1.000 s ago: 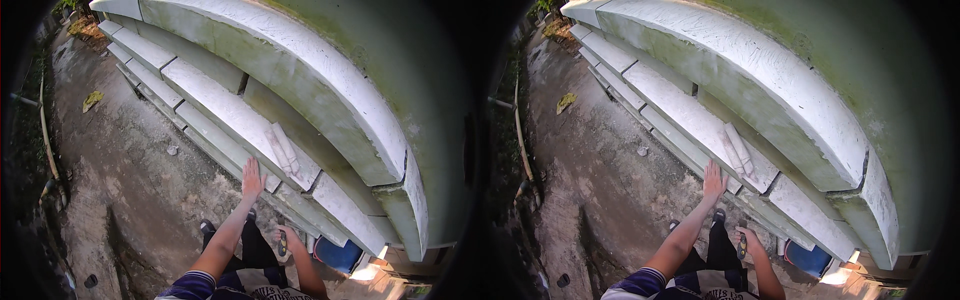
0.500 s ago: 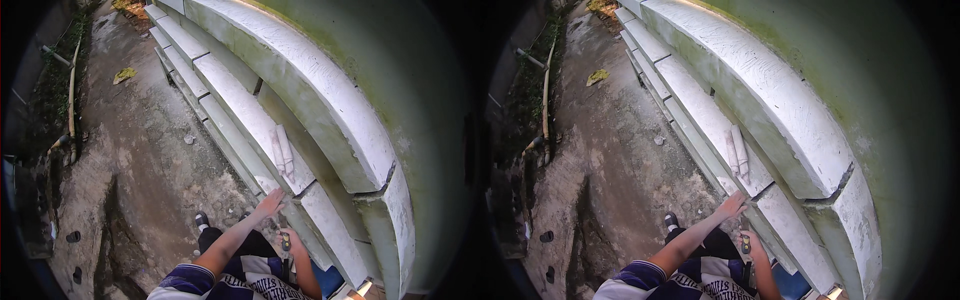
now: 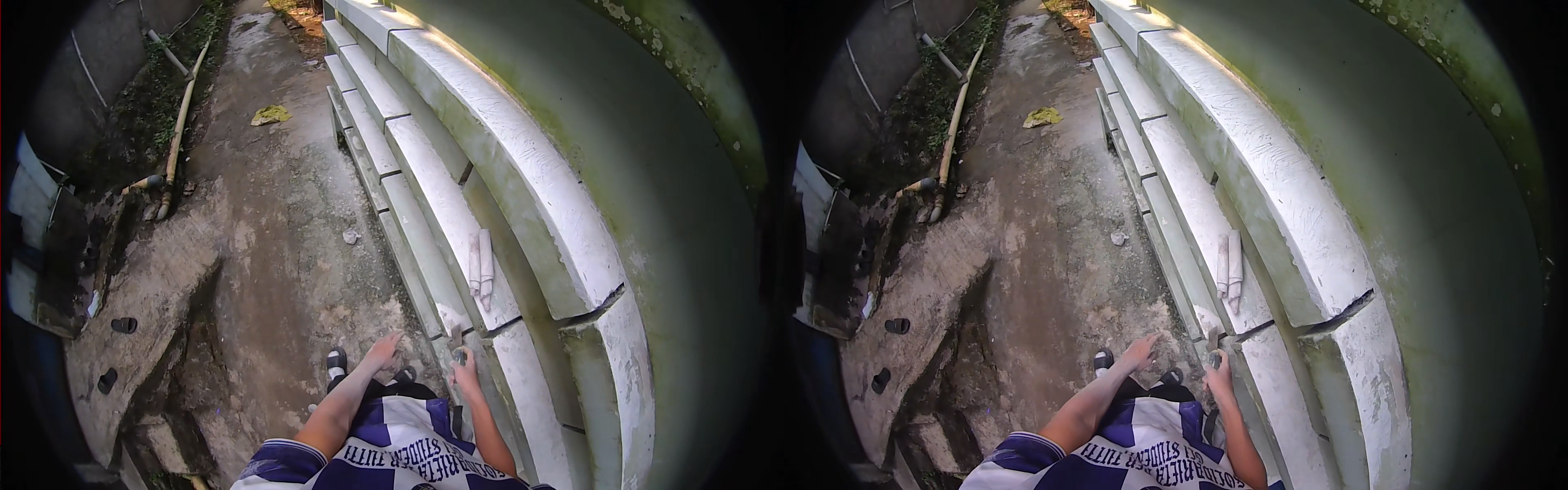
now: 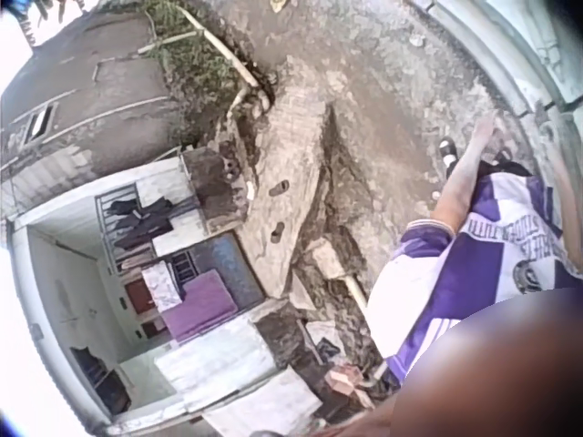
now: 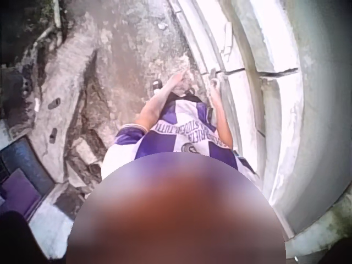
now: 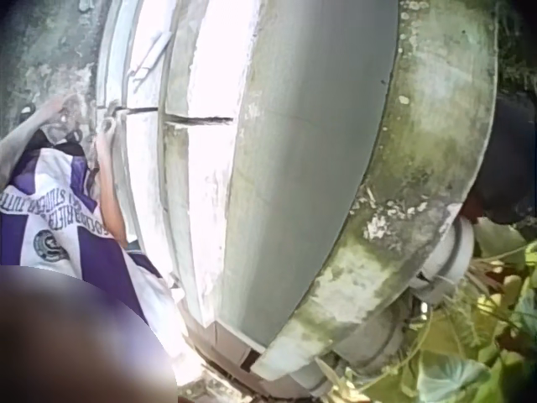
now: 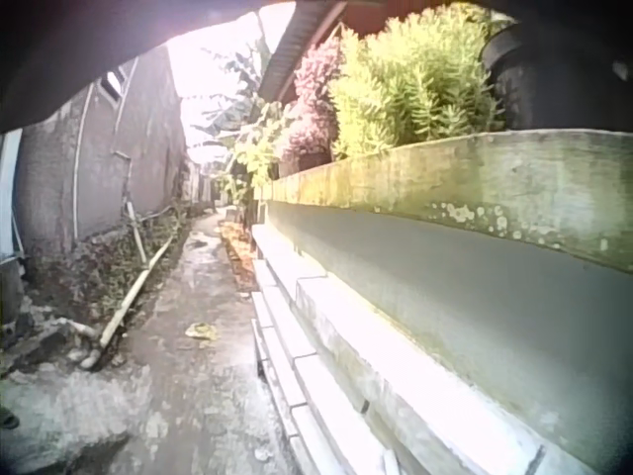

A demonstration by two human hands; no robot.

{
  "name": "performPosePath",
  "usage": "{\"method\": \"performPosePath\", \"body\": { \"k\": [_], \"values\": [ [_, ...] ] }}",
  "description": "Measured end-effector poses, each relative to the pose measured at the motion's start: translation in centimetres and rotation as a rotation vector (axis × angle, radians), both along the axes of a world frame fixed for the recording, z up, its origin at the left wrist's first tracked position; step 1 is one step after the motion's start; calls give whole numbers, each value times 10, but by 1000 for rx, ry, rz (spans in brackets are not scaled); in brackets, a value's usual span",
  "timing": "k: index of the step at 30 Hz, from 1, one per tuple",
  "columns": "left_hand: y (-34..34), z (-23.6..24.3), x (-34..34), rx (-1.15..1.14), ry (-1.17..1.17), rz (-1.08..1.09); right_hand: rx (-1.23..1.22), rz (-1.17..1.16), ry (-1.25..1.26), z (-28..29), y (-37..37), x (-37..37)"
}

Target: The recorder is using a small putty knife to apply or smooth material into cracks on a textured concrete wall.

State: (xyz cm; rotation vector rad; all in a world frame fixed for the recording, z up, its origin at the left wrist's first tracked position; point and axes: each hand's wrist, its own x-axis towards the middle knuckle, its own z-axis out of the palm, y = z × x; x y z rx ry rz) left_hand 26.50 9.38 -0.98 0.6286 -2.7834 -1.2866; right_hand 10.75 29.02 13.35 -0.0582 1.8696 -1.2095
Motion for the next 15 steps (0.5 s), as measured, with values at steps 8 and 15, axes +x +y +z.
{"method": "performPosePath", "body": {
  "k": [8,15],
  "values": [
    [-32,45,38,-47,35,257,198,68,407,-34,-15,-10],
    [-102,238,-24,-267,620,333,357,215,750,-48,-8,-16]
  ]
}}
